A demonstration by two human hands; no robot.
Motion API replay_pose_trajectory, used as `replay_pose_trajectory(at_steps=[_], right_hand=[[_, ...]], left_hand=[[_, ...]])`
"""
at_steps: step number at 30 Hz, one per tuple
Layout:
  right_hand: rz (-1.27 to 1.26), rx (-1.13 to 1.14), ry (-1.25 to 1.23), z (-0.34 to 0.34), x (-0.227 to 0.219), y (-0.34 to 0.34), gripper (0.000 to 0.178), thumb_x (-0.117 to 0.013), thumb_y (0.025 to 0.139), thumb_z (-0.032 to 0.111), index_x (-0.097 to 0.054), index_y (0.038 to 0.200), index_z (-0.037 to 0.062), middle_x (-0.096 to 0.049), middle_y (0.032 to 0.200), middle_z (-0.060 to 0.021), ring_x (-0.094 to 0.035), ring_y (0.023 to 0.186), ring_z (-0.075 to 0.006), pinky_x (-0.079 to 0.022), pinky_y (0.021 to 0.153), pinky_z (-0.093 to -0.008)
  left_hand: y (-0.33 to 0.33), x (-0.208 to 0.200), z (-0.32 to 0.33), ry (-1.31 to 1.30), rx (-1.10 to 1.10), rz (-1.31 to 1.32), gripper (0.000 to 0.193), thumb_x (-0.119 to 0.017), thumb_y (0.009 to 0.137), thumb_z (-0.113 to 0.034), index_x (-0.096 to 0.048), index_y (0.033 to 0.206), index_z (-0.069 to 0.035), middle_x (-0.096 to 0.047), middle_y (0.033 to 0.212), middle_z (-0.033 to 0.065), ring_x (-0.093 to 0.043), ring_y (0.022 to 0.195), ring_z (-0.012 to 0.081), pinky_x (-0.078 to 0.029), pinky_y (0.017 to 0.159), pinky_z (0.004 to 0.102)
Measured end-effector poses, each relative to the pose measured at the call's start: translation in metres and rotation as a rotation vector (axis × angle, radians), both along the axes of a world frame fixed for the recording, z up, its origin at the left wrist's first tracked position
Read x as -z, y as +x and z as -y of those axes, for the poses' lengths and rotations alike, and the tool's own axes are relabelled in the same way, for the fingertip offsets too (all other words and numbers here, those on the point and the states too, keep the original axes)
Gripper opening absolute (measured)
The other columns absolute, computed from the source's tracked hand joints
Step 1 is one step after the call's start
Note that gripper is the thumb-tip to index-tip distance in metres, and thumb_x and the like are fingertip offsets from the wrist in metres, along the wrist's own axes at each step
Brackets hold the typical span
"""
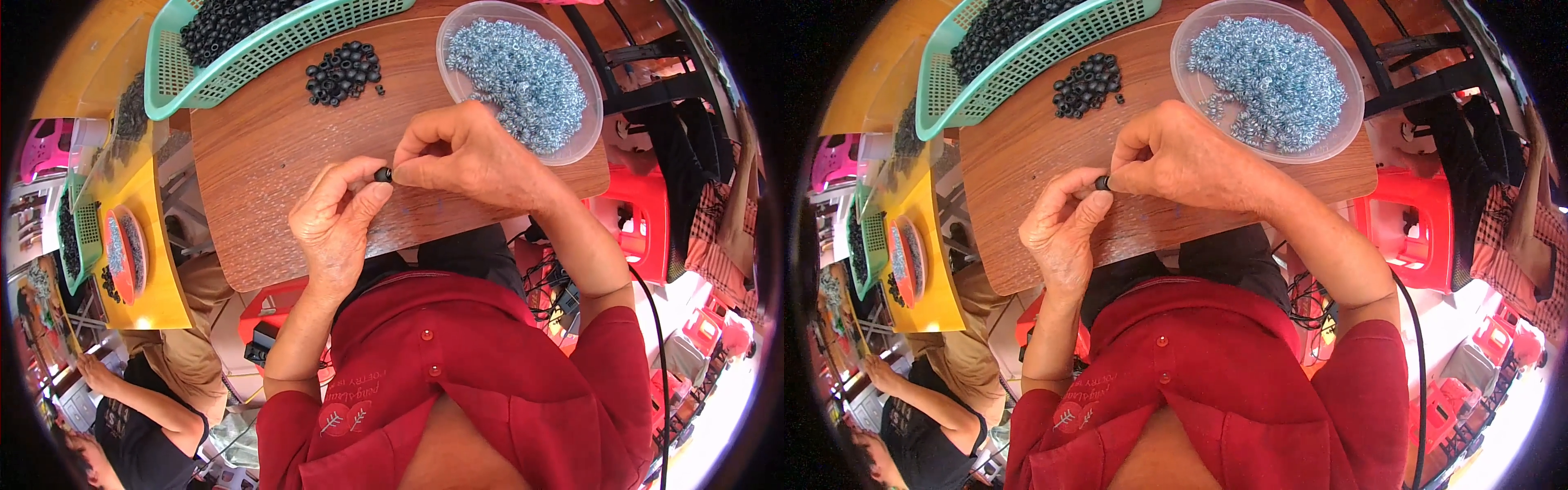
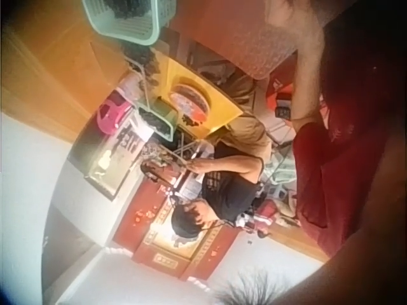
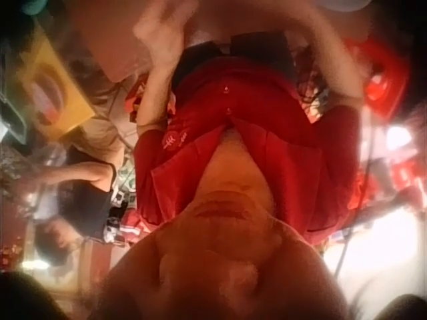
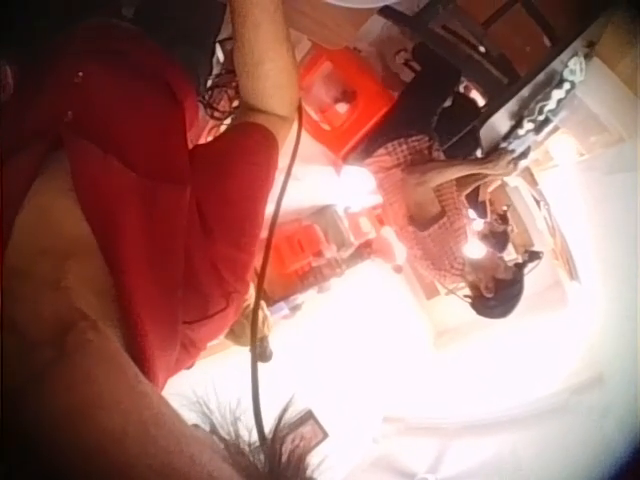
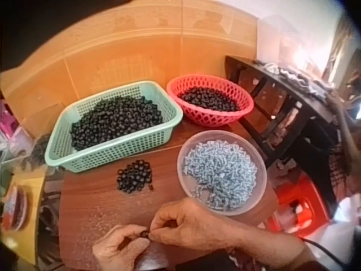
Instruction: The person assembles small plastic components by hand, inserting blue beads into black plastic ring housings.
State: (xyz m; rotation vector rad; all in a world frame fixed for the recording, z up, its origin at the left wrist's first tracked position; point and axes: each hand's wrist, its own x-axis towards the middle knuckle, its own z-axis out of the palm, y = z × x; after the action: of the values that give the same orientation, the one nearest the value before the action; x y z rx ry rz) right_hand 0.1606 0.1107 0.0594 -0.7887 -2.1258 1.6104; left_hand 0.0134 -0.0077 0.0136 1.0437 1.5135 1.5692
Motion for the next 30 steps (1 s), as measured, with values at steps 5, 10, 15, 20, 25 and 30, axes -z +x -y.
replay_pose_trajectory(at_steps=[5,10,15,20,25,30], right_hand=[[0.025,-0.014,-0.109,-0.001,0.006,-0.002,0.021,-0.068,0.074,0.016,-0.068,0.077,-0.0052,-0.061,0.062,-0.0062,-0.053,0.059,-0.0086,-0.044,0.054,-0.0276],[0.037,0.024,-0.278,0.002,0.009,-0.006,0.023,-0.071,0.075,0.018,-0.068,0.075,-0.0042,-0.060,0.060,-0.0031,-0.051,0.058,-0.0079,-0.041,0.051,-0.0283],[0.074,0.138,-0.144,0.011,0.015,-0.012,0.027,-0.072,0.076,0.022,-0.067,0.071,-0.0037,-0.059,0.058,-0.0056,-0.049,0.056,-0.0072,-0.039,0.049,-0.0288],[-0.134,0.335,0.220,0.028,0.024,-0.017,0.013,-0.071,0.076,0.013,-0.067,0.076,0.0004,-0.059,0.064,-0.0084,-0.052,0.060,-0.0169,-0.043,0.055,-0.0319],[-0.238,0.278,0.586,0.042,0.036,-0.027,0.014,-0.070,0.071,0.005,-0.065,0.083,0.0035,-0.056,0.074,-0.0079,-0.052,0.072,-0.0273,-0.045,0.063,-0.0353],[-0.233,0.321,0.877,0.049,0.046,-0.039,0.029,-0.075,0.064,0.006,-0.067,0.092,0.0033,-0.060,0.086,-0.0081,-0.054,0.072,-0.0241,-0.045,0.058,-0.0312]], left_hand=[[-0.002,-0.001,0.000,0.124,-0.015,-0.282,0.020,-0.075,0.073,0.000,-0.068,0.092,-0.001,-0.060,0.077,0.0009,-0.050,0.064,0.0072,-0.042,0.057,0.0216],[-0.003,0.003,0.004,0.098,-0.024,-0.212,0.020,-0.076,0.074,-0.001,-0.068,0.092,-0.001,-0.060,0.077,0.0005,-0.050,0.063,0.0072,-0.041,0.056,0.0213],[-0.003,0.005,0.008,-0.004,-0.040,0.215,0.021,-0.075,0.077,-0.001,-0.067,0.096,0.001,-0.061,0.078,0.0031,-0.051,0.063,0.0078,-0.041,0.055,0.0201],[-0.016,0.010,-0.001,-0.042,0.023,0.787,0.020,-0.067,0.084,-0.001,-0.061,0.102,0.004,-0.066,0.090,0.0114,-0.060,0.066,0.0136,-0.050,0.057,0.0243],[-0.015,0.012,-0.005,-0.065,-0.082,0.909,0.017,-0.063,0.087,-0.002,-0.059,0.103,0.003,-0.066,0.094,0.0111,-0.063,0.075,0.0161,-0.052,0.062,0.0265],[-0.020,0.019,-0.001,-0.024,-0.027,0.954,0.017,-0.060,0.089,-0.002,-0.058,0.106,0.000,-0.064,0.098,0.0093,-0.061,0.089,0.0175,-0.052,0.074,0.0292]])
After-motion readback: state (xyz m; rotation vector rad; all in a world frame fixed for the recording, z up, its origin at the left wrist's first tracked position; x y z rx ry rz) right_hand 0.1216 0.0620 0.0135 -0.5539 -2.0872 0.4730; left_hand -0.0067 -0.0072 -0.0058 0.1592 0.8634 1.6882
